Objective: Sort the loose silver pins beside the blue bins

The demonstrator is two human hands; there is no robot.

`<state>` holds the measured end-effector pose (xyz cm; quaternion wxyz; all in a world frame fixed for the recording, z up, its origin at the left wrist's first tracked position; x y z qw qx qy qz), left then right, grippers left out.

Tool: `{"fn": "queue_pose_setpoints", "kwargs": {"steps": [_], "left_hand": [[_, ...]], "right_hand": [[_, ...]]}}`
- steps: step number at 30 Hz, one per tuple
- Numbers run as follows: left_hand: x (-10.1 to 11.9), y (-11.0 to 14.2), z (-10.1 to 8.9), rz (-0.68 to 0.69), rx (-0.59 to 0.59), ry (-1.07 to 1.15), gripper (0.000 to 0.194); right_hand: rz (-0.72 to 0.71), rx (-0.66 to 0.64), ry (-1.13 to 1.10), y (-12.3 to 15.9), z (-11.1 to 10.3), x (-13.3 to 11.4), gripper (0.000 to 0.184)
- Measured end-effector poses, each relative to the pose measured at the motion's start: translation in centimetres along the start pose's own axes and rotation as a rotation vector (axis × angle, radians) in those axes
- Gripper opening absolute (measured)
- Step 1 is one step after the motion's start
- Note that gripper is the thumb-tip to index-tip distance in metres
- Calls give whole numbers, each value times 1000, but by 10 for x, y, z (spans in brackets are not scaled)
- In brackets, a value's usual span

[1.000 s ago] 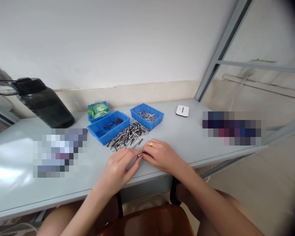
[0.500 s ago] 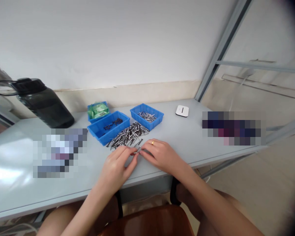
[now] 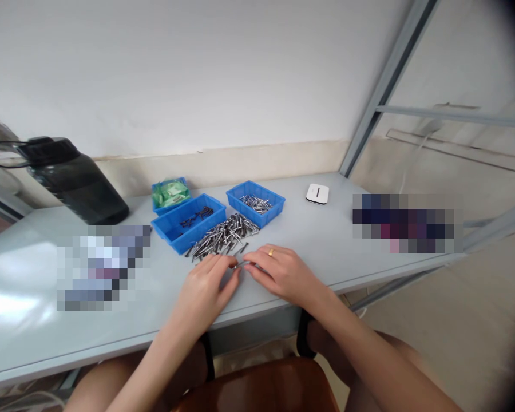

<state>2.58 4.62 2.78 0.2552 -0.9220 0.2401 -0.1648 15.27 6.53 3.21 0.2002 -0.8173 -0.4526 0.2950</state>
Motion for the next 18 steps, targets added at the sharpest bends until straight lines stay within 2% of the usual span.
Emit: {"fn": "queue_pose_setpoints", "kwargs": {"steps": [8, 13, 18], "left_hand": [[1, 1, -5, 16, 41, 13, 10], [6, 2, -11, 69, 105, 89, 6], [9, 2, -10, 102, 62, 122, 7]], "right_hand": [[64, 26, 16, 1, 1, 6, 23], [83, -64, 39, -1, 9, 9, 23], [77, -138, 14, -1, 14, 9, 19]]}}
Point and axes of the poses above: each hand's wrist, its own y-axis away from the middle knuckle, its own z-axis out of the palm, x = y × z, the point moved 7 cm from there along -y, towards the middle knuckle, and after that the axes turned 4 degrees about -y, right-handed, at the moved point
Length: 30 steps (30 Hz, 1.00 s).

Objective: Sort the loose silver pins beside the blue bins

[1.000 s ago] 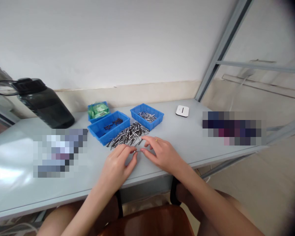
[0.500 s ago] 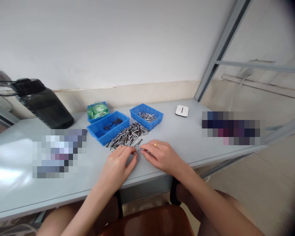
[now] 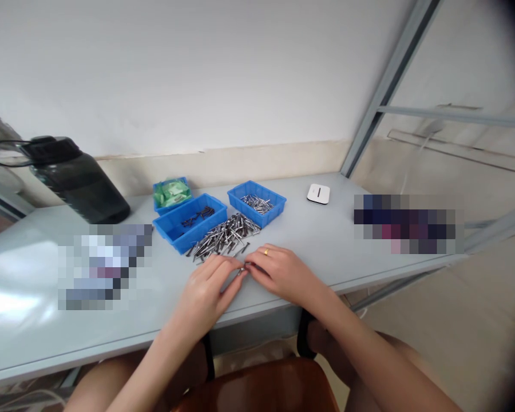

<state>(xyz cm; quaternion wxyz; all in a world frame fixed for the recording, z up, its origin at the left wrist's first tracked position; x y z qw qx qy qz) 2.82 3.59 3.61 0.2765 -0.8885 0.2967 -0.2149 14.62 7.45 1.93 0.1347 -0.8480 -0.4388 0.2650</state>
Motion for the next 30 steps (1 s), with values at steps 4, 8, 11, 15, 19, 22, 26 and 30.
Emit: {"fn": "queue_pose_setpoints", "kwargs": {"steps": [4, 8, 11, 15, 19, 22, 26, 30], "left_hand": [[-1, 1, 1, -16, -8, 29, 11], [-2, 1, 3, -42, -34, 33, 9], [-2, 0, 1, -42, -24, -23, 5], [-3, -1, 1, -38, -6, -62, 8], [-6, 0, 4, -63, -30, -55, 8], [-6, 0, 4, -54, -30, -58, 7], [-1, -1, 2, -6, -17, -25, 7], [4, -2, 0, 27, -13, 20, 7]], "right_hand": [[-5, -24, 0, 1, 2, 0, 19], [-5, -6, -5, 2, 1, 0, 19], [2, 40, 10, 2, -1, 0, 18], [-14, 172, 31, 4, -12, -3, 18], [-89, 200, -8, 6, -15, -10, 16], [-109, 182, -12, 5, -14, -10, 16], [-96, 153, 4, 4, -10, -7, 19], [-96, 126, 21, 4, -7, -6, 17]]}}
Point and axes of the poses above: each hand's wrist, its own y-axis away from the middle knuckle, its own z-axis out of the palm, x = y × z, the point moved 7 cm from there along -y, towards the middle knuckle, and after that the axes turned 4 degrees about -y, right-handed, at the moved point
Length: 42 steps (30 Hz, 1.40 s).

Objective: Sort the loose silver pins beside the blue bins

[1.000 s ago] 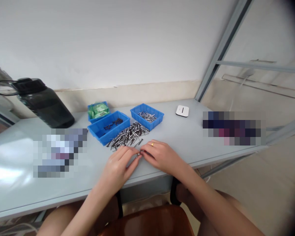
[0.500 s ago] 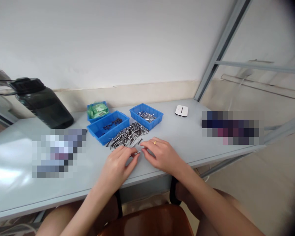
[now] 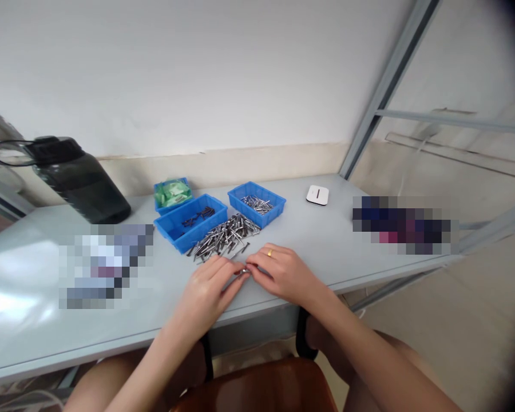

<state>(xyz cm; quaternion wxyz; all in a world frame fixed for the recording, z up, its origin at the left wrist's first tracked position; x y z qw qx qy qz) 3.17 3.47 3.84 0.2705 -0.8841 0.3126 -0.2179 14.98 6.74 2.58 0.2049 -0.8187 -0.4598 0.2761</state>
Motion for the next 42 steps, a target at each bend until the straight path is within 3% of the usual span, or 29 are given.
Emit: {"fn": "queue_pose_setpoints", "kwargs": {"steps": [6, 13, 18, 23, 29, 38, 42], "left_hand": [[-4, 3, 1, -41, -14, 37, 6], [-20, 6, 5, -186, -20, -26, 5], [-18, 4, 5, -161, -8, -54, 7], [-13, 3, 0, -102, 37, -25, 6], [-5, 4, -1, -31, 5, 74, 3], [-17, 6, 6, -177, -39, 3, 6], [-15, 3, 4, -152, -24, -30, 7]], "right_hand": [[4, 7, 31, -1, 0, -1, 16], [9, 195, -24, 2, -17, -5, 31], [-23, 139, 31, 0, -12, -6, 16], [-20, 15, 47, -2, 0, -3, 19], [-37, -53, 1, -4, 6, -3, 17], [16, 54, -51, -7, -5, -5, 23], [-18, 60, -10, -6, -5, -7, 21]]}}
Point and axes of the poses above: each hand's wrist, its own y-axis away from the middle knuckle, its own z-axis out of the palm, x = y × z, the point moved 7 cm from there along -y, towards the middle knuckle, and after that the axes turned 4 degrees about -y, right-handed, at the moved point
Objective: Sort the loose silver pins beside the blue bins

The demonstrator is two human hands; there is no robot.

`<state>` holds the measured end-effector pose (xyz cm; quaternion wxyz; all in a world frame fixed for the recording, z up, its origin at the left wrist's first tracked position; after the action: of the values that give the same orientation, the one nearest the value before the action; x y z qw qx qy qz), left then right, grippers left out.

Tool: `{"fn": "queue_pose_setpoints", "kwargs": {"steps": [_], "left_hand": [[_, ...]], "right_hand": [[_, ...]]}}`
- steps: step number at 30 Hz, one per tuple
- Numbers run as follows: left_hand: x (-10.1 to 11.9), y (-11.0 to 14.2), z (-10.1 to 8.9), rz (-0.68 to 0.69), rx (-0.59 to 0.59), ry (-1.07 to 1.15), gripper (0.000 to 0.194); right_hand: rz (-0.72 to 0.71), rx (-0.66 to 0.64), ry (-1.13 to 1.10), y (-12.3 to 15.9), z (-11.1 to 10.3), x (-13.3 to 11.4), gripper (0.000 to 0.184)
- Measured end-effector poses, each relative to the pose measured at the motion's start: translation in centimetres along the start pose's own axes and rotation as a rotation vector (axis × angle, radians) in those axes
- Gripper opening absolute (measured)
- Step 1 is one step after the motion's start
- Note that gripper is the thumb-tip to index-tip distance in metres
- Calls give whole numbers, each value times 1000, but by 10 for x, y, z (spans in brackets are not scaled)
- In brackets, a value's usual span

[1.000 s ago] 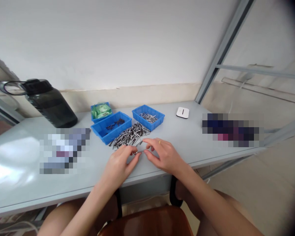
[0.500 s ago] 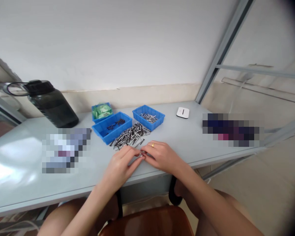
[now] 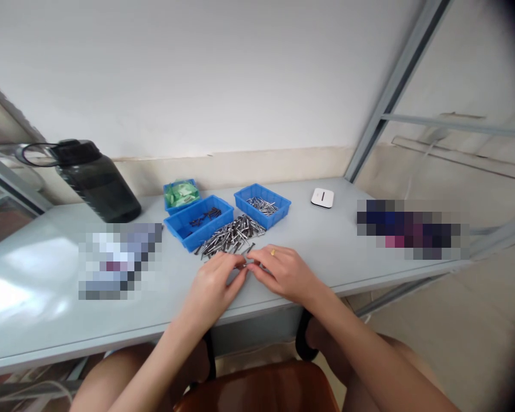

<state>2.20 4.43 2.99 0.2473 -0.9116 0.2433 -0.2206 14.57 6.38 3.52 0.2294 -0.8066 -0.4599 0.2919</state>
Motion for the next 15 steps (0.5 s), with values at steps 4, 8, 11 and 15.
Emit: {"fn": "queue_pose_setpoints", "kwargs": {"steps": [4, 8, 11, 15], "left_hand": [[3, -1, -4, 28, 46, -13, 8], [6, -2, -6, 67, 70, 13, 9], [8, -2, -6, 89, 74, 20, 9], [7, -1, -8, 85, 97, 40, 9]], "right_hand": [[-7, -41, 32, 2, 3, 1, 22], [8, -52, 19, 2, 4, 3, 22], [11, -57, 12, 2, 5, 3, 22], [8, -80, 13, 2, 7, 3, 24]]}}
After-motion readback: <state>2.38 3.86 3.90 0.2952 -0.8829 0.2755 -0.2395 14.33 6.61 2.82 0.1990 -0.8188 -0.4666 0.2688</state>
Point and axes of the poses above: each hand's wrist, its own y-axis away from the middle knuckle, its own z-axis out of the palm, x = y × z, the point moved 7 cm from there along -y, towards the middle knuckle, and after that the axes turned 4 degrees about -y, right-handed, at the moved point
